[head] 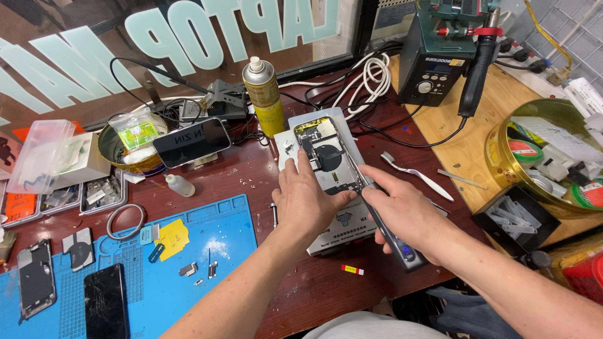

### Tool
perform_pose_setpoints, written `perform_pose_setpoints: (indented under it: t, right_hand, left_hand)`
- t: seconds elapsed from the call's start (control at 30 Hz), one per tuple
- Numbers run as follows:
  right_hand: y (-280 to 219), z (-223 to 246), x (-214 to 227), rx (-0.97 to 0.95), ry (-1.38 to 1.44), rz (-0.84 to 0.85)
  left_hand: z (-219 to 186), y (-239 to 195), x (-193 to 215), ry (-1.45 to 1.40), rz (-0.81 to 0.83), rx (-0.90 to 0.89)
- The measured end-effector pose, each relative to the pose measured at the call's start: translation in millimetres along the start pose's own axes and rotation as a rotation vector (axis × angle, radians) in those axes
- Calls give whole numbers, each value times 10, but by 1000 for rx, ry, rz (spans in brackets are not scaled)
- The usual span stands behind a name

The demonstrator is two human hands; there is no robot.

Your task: The person disassembles a smartphone, cleans the internal components with a toothbrush, and uses a screwdriver to remove and reposition internal parts. The person handles the phone chassis, circuit board, and screws while working at a cluttered repair bench.

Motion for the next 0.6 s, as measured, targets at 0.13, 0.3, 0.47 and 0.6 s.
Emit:
perform_pose_setpoints:
  t: [0.13,0.3,0.47,0.6]
  right_hand:
    - [31,23,-79,-1,-32,-26]
    - [58,-9,-78,-16,-39,-33]
    - [80,-20,-70,-3,-48,-27]
    - [90,-16,-62,4,-45,-27]
  left_hand:
    - [11,-12,22,-15,-4,-7]
    - [-10,-5,47,-7,-32,-32]
    - [-29,-5,62,-12,-39,-37]
    - [-38,-4,59,-14,-23,-30]
Point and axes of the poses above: each hand's wrist, its own y-axis towards the middle knuckle, its own x-axis out of the back of the hand, z = x × y, the point moved 7 cm from there along y, towards the middle knuckle, and after that the axes turned 2 degrees about y, right-handed, at the moved point
